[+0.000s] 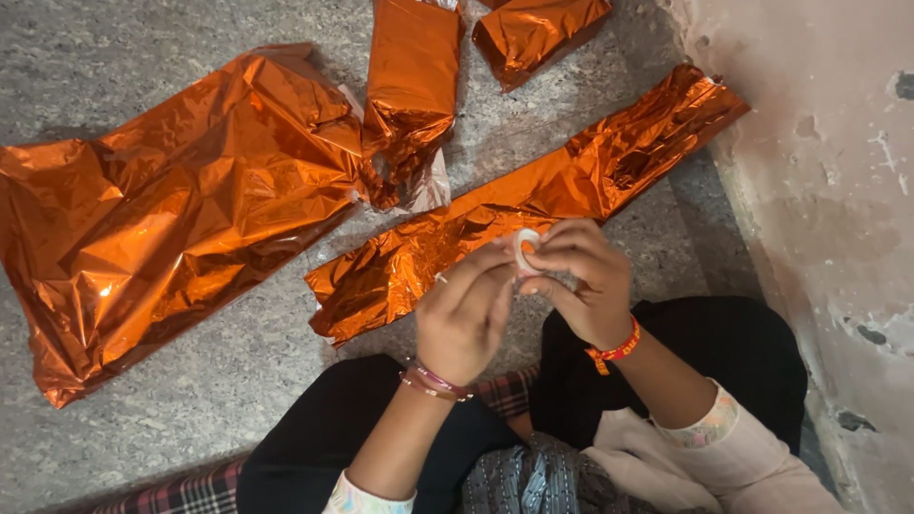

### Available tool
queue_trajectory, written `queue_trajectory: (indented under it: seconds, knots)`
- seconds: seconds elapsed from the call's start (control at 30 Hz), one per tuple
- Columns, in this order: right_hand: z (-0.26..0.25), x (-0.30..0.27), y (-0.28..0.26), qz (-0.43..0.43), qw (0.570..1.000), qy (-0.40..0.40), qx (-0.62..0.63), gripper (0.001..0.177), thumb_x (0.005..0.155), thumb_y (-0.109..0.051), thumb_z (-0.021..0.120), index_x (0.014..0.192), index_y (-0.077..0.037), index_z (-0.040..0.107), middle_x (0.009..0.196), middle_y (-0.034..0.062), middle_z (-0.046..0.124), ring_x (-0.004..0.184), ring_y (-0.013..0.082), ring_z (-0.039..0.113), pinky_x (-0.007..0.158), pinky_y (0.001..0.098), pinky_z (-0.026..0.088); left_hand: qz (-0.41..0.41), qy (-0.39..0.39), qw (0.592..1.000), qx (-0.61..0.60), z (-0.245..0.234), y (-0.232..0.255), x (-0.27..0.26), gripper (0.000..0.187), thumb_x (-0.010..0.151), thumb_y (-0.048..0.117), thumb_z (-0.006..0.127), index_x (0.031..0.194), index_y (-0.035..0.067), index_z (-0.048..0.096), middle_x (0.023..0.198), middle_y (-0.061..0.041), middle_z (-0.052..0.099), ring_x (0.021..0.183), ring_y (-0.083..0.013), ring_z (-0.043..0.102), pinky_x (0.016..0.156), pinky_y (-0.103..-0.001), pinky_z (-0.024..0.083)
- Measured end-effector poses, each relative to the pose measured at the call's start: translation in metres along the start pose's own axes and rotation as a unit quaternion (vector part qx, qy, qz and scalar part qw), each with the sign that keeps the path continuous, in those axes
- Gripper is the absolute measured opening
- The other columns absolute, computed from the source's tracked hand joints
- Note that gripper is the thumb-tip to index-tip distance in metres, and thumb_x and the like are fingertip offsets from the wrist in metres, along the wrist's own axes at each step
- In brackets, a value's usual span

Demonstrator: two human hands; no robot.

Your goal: The person wraps a rectangular item with orange metallic paper, folding the edges and securing them with clear adhesive tape. They smooth the paper and apply tape to multiple edges to complete the package.

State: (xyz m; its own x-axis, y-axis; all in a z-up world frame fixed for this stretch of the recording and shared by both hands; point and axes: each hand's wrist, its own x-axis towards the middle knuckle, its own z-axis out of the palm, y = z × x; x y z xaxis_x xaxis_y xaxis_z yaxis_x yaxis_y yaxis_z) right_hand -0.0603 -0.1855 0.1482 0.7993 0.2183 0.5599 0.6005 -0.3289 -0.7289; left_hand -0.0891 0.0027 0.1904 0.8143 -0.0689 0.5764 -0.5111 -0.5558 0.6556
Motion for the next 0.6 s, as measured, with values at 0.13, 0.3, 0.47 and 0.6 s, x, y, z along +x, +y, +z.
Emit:
queue_trajectory:
  seconds: [0.13, 0.3, 0.47, 0.6]
  knots:
    - [0.003, -0.001, -0.001, 0.018, 1.000, -0.001, 0.008, 0.033, 0.078, -0.023, 0.088, 0.104, -0.008, 0.075, 0.105, 0.0049, 0.073, 0.107, 0.0243, 0.069, 0.092, 0.0347, 0.056, 0.093, -0.013, 0.991, 0.098, 0.007, -0.010, -0.003, 0.017, 0.096, 0.003, 0.071, 0.111, -0.002, 0.065, 0.115, -0.015, 0.065, 0.098, -0.0288, 0.072, 0.079, -0.034, 0.060]
    - [-0.002, -0.007, 0.006, 0.051, 0.995, -0.058, 0.062, 0.030, 0.082, -0.021, 0.085, 0.107, -0.006, 0.075, 0.106, 0.0029, 0.073, 0.120, 0.0234, 0.062, 0.103, 0.0393, 0.051, -0.133, 0.013, 0.987, -0.089, 0.022, -0.025, -0.014, 0.007, 0.102, 0.004, 0.061, 0.107, 0.002, 0.056, 0.110, -0.012, 0.064, 0.099, -0.0226, 0.073, 0.082, -0.032, 0.063]
    - [0.005, -0.013, 0.014, 0.198, 0.920, -0.091, 0.326, 0.017, 0.102, -0.014, 0.073, 0.116, -0.007, 0.065, 0.134, 0.0059, 0.053, 0.150, 0.0274, 0.046, 0.114, 0.0448, 0.052, -0.310, 0.000, 0.808, -0.500, 0.027, -0.056, -0.019, 0.010, 0.108, 0.008, 0.050, 0.112, 0.001, 0.055, 0.112, -0.011, 0.064, 0.110, -0.0206, 0.069, 0.099, -0.038, 0.061]
    - [0.001, -0.010, 0.024, 0.323, 0.834, -0.137, 0.426, 0.016, 0.101, -0.014, 0.067, 0.113, -0.005, 0.062, 0.142, 0.0105, 0.052, 0.139, 0.0286, 0.053, 0.109, 0.0481, 0.055, -0.371, 0.000, 0.743, -0.557, 0.023, -0.076, -0.021, 0.012, 0.108, 0.012, 0.048, 0.109, 0.001, 0.053, 0.110, -0.011, 0.066, 0.108, -0.0229, 0.072, 0.098, -0.040, 0.062]
